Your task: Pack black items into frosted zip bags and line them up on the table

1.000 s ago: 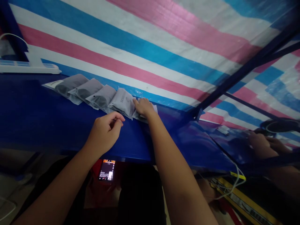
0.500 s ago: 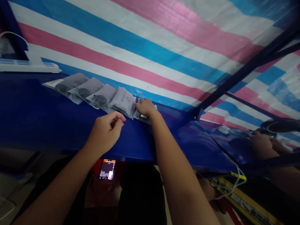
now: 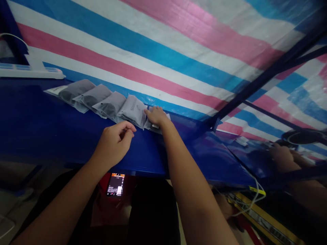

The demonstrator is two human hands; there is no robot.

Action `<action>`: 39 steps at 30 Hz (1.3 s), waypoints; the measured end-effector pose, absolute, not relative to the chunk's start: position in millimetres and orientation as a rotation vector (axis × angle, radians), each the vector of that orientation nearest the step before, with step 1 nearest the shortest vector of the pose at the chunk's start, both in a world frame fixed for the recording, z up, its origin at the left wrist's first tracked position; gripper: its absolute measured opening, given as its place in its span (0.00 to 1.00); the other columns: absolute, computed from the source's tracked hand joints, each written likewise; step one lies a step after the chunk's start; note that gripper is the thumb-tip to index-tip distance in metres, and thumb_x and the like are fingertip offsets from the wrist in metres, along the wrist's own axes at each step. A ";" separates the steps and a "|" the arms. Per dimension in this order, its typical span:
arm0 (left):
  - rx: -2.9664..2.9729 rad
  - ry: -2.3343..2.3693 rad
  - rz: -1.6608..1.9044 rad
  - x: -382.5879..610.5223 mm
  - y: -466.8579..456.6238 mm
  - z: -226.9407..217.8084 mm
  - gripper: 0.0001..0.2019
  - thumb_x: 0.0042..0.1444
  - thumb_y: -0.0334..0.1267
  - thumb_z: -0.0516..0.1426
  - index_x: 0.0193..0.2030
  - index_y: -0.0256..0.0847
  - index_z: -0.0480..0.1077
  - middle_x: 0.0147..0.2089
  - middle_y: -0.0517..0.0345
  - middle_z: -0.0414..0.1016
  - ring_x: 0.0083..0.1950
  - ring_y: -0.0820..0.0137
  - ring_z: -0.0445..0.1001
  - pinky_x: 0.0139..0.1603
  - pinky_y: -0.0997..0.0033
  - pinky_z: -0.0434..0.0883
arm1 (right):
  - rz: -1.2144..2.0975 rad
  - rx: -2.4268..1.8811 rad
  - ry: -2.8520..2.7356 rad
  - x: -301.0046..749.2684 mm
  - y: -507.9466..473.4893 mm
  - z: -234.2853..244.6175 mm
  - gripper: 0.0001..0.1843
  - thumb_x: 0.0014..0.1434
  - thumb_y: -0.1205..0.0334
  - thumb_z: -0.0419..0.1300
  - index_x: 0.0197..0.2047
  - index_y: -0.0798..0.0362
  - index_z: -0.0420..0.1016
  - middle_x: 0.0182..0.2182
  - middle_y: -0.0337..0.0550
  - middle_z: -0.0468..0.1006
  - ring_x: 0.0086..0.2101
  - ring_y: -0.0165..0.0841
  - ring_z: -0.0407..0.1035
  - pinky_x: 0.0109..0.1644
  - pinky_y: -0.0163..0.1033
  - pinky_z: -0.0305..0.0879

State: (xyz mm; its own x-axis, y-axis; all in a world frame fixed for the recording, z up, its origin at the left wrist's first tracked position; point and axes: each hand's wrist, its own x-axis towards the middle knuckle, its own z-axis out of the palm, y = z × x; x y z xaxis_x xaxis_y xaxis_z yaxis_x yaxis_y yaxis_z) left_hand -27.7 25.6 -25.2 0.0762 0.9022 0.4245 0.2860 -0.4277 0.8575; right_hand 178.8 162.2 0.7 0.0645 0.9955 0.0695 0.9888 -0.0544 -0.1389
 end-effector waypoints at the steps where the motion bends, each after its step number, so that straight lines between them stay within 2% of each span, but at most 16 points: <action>1: 1.776 1.179 1.370 -27.8 25.6 -25.2 0.07 0.60 0.36 0.55 0.38 0.43 0.75 0.32 0.59 0.78 0.29 0.70 0.75 0.29 0.71 0.70 | 0.091 -2.178 -2.040 178.6 161.9 0.4 0.45 0.66 0.34 0.40 0.69 0.65 0.59 0.71 0.64 0.51 0.70 0.54 0.43 0.69 0.64 0.45; 5: 1.786 1.183 1.365 -28.1 25.1 -24.7 0.07 0.61 0.36 0.55 0.38 0.43 0.75 0.32 0.59 0.78 0.29 0.70 0.75 0.30 0.70 0.70 | 0.036 -2.154 -1.915 179.4 153.0 15.3 0.42 0.68 0.37 0.38 0.69 0.62 0.59 0.71 0.61 0.51 0.70 0.53 0.42 0.70 0.63 0.44; 9: 1.801 1.176 1.370 -27.6 25.0 -24.1 0.07 0.60 0.36 0.54 0.38 0.43 0.75 0.31 0.59 0.78 0.29 0.70 0.76 0.29 0.71 0.70 | -0.270 -2.044 -1.769 184.5 150.0 28.8 0.41 0.70 0.40 0.30 0.73 0.61 0.49 0.73 0.56 0.42 0.71 0.52 0.36 0.71 0.61 0.42; 11: 1.802 1.171 1.368 -27.3 25.1 -23.8 0.07 0.60 0.36 0.54 0.38 0.43 0.75 0.31 0.59 0.78 0.28 0.70 0.76 0.29 0.71 0.70 | -0.188 -2.107 -1.842 185.8 155.4 23.3 0.43 0.69 0.40 0.33 0.73 0.64 0.48 0.73 0.58 0.41 0.71 0.53 0.35 0.71 0.59 0.42; 13: 1.796 1.173 1.366 -27.2 25.3 -23.8 0.08 0.60 0.36 0.54 0.38 0.43 0.75 0.31 0.59 0.78 0.28 0.70 0.75 0.28 0.71 0.70 | 0.020 -2.203 -1.982 184.9 162.6 12.4 0.44 0.68 0.39 0.38 0.72 0.68 0.51 0.72 0.62 0.45 0.71 0.53 0.38 0.71 0.57 0.44; 15: 1.793 1.177 1.368 -27.3 25.5 -24.0 0.08 0.60 0.36 0.54 0.38 0.43 0.75 0.31 0.59 0.78 0.28 0.70 0.75 0.28 0.71 0.70 | 0.100 -2.246 -2.026 182.8 167.8 2.3 0.45 0.67 0.38 0.40 0.72 0.70 0.51 0.72 0.64 0.46 0.71 0.53 0.39 0.71 0.58 0.43; 19: 1.792 1.171 1.362 -27.8 25.8 -24.9 0.08 0.60 0.37 0.55 0.38 0.43 0.76 0.30 0.59 0.78 0.27 0.70 0.75 0.28 0.71 0.70 | 0.043 -2.210 -1.983 179.0 165.8 -4.4 0.49 0.66 0.35 0.38 0.71 0.71 0.52 0.71 0.65 0.47 0.71 0.53 0.39 0.71 0.60 0.42; 23: 1.815 1.166 1.336 -27.4 25.4 -24.7 0.07 0.60 0.37 0.55 0.38 0.43 0.75 0.30 0.59 0.78 0.28 0.69 0.75 0.28 0.71 0.70 | -0.066 -2.143 -1.970 173.1 157.4 -2.8 0.44 0.67 0.37 0.36 0.70 0.65 0.56 0.71 0.61 0.49 0.71 0.51 0.39 0.71 0.60 0.41; 28: 1.823 1.162 1.331 -27.1 24.8 -24.2 0.08 0.61 0.37 0.54 0.38 0.43 0.75 0.31 0.59 0.78 0.30 0.69 0.76 0.29 0.71 0.70 | -0.054 -2.175 -2.039 163.7 152.2 3.8 0.44 0.68 0.38 0.36 0.72 0.65 0.51 0.73 0.62 0.44 0.71 0.52 0.34 0.71 0.64 0.35; 33: 1.865 1.182 1.314 -27.3 24.1 -23.0 0.08 0.60 0.36 0.54 0.38 0.43 0.75 0.30 0.59 0.78 0.28 0.70 0.75 0.28 0.71 0.70 | -0.106 -2.148 -1.944 169.5 155.4 12.7 0.50 0.66 0.33 0.33 0.75 0.65 0.37 0.74 0.60 0.33 0.72 0.51 0.27 0.71 0.63 0.32; 39: 1.914 1.177 1.277 -27.4 23.6 -22.6 0.08 0.59 0.35 0.54 0.38 0.44 0.75 0.30 0.61 0.78 0.28 0.70 0.75 0.29 0.71 0.69 | 0.114 -2.292 -1.989 173.6 162.2 6.0 0.57 0.61 0.26 0.35 0.76 0.63 0.37 0.74 0.60 0.33 0.71 0.56 0.27 0.70 0.68 0.31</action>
State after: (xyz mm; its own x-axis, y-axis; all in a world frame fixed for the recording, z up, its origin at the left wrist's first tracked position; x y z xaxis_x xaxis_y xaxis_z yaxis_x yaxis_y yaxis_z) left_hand -27.4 23.6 -22.6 0.1651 0.8848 0.4358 0.3626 -0.4654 0.8074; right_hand 173.6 162.2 6.0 0.1418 0.9898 0.0123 0.9819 -0.1391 -0.1282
